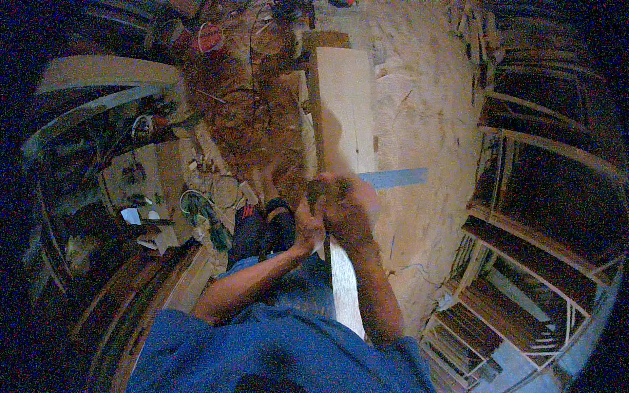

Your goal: The person uses a square ruler and pencil to mark measurements on a long wooden plank. They repeatedly position the square, draw lines, and reposition the plank to mark multiple points along its length.

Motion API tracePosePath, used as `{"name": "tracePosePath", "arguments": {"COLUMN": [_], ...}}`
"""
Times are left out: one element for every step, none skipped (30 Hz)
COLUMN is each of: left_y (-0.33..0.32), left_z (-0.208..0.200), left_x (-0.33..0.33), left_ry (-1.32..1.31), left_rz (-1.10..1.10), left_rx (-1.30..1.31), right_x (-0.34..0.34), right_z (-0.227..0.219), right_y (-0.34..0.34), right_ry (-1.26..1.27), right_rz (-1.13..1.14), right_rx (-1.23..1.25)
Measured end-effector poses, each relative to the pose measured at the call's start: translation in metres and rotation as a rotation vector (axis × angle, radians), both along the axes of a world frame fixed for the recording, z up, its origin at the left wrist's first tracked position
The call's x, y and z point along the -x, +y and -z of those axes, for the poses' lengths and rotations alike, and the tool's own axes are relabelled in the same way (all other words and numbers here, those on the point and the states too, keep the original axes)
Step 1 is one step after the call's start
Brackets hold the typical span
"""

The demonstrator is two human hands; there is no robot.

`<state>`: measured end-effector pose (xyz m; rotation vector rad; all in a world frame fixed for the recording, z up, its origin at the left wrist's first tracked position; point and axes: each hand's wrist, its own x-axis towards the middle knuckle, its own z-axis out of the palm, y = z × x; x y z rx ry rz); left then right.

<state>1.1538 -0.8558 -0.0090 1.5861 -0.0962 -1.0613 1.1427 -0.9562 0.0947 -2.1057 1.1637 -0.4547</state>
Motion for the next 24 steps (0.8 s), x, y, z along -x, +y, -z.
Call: {"name": "tracePosePath", "arguments": {"left_y": [0.0, -0.001, -0.002, -0.002, -0.003, -0.004, -0.004, -0.005, -0.005, -0.006, -0.006, -0.006, -0.005, -0.004, -0.004, -0.005, -0.004, -0.005, -0.005, -0.006, -0.008, -0.01, -0.012, -0.013], "left_z": [-0.002, -0.005, -0.007, -0.011, -0.013, -0.013, -0.013, -0.013, -0.008, -0.003, 0.001, -0.001, -0.003, -0.005, -0.006, -0.009, -0.012, -0.015, -0.018, -0.02, -0.022, -0.022, -0.018, -0.012], "left_x": [-0.003, -0.005, -0.006, -0.007, -0.008, -0.008, -0.008, -0.007, -0.004, -0.001, 0.003, 0.001, -0.001, -0.002, -0.004, -0.005, -0.006, -0.009, -0.012, -0.015, -0.015, -0.012, -0.009, -0.006], "left_ry": [0.048, 0.097, 0.036, -0.025, -0.049, -0.072, -0.057, -0.043, -0.098, -0.153, -0.208, -0.206, -0.205, -0.204, -0.196, -0.185, -0.128, -0.072, 0.029, 0.131, -0.02, -0.176, -0.225, -0.281], "left_rz": [0.006, 0.012, 0.007, 0.003, -0.002, -0.002, -0.003, -0.002, -0.034, -0.065, -0.097, -0.077, -0.057, -0.037, -0.023, -0.009, 0.012, 0.035, 0.064, 0.093, 0.044, -0.011, -0.03, -0.05], "left_rx": [0.002, 0.003, -0.006, -0.016, -0.018, -0.016, -0.007, 0.003, 0.004, 0.005, 0.006, 0.001, -0.005, -0.01, -0.03, -0.05, -0.073, -0.096, -0.122, -0.148, -0.116, -0.086, -0.082, -0.078], "right_x": [0.0, 0.003, 0.01, 0.017, 0.02, 0.02, 0.019, 0.018, 0.016, 0.016, 0.016, 0.017, 0.017, 0.023, 0.032, 0.039, 0.042, 0.045, 0.046, 0.045, 0.043, 0.04, 0.038, 0.049], "right_z": [0.0, -0.008, -0.009, -0.008, -0.007, -0.007, -0.005, -0.002, 0.001, 0.005, 0.007, 0.007, 0.008, 0.009, 0.011, 0.01, 0.006, 0.002, -0.001, -0.003, -0.005, -0.005, -0.004, 0.01], "right_y": [-0.003, -0.012, -0.02, -0.028, -0.031, -0.033, -0.032, -0.031, -0.029, -0.028, -0.023, -0.023, -0.024, -0.028, -0.035, -0.041, -0.046, -0.051, -0.054, -0.054, -0.055, -0.054, -0.054, -0.059], "right_ry": [-0.159, -0.073, -0.109, -0.146, -0.183, -0.151, -0.152, -0.153, -0.157, -0.03, -0.008, -0.011, -0.013, -0.038, -0.064, -0.087, -0.026, 0.035, 0.095, -0.019, -0.093, -0.172, -0.251, -0.305], "right_rz": [0.163, 0.225, 0.215, 0.206, 0.198, 0.22, 0.229, 0.239, 0.247, 0.237, 0.212, 0.216, 0.22, 0.277, 0.331, 0.386, 0.353, 0.324, 0.293, 0.276, 0.319, 0.355, 0.391, 0.381], "right_rx": [-0.229, -0.135, -0.121, -0.107, -0.093, -0.08, -0.108, -0.136, -0.163, -0.168, -0.163, -0.175, -0.188, -0.183, -0.179, -0.175, -0.123, -0.071, -0.02, -0.035, -0.043, -0.054, -0.066, -0.053]}}
